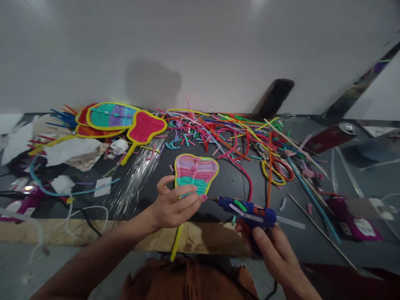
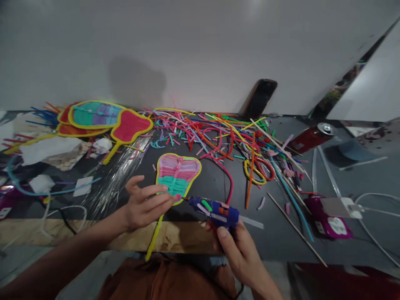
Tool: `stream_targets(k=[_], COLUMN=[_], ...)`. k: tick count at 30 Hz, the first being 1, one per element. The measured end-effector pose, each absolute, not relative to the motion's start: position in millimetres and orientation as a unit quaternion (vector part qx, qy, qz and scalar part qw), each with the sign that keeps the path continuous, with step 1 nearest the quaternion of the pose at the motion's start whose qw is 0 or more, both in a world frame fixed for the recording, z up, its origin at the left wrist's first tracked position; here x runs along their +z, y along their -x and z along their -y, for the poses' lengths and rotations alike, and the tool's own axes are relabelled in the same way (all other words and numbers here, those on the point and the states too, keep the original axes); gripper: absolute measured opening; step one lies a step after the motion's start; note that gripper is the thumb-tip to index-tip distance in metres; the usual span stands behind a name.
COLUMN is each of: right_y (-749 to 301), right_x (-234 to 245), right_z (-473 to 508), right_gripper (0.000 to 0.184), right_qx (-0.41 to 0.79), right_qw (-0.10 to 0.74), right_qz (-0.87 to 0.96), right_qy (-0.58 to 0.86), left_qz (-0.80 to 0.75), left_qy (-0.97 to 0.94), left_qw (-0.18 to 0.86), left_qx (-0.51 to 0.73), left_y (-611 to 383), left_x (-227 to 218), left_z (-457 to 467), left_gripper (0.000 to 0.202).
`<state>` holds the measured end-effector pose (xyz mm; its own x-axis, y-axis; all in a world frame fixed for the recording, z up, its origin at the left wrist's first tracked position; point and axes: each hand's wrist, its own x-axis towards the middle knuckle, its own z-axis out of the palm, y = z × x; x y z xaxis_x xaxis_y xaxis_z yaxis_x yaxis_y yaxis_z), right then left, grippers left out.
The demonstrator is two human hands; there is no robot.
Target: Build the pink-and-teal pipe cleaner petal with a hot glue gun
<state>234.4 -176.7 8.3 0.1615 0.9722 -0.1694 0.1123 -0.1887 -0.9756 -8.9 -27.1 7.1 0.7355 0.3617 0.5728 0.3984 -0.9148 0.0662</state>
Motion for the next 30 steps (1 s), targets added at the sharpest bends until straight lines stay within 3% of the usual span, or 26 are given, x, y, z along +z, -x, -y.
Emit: stream_targets(k=[7,15,24,30], right_y=[-227,-230,-232,-234], right_x=[5,-3,-10,-10], right_z=[171,171,174,175], right_gripper=[0.026,0.023,0.025,0.029], right_qx=[0.484,0.456,0.389,0.409], right_qw=[0.460,0.426,0.409,0.401], right_qz=[0.464,0.511,0.553,0.543], right_qy=[0.582,0.591,0.613,0.614], left_qz=[0.207,0.114,0.111,0.118], left_qy=[0.942,0.923,0.920,0.912], left_qw=[-0.014,0.114,0.118,0.147], left_qx=[-0.264,-0.350,-0.357,-0.363], left_y=[14,8,5,2], left_x=[11,26,26,26], left_z=[28,26,26,25], left_gripper=[0.027,0.022,0.020,0.016])
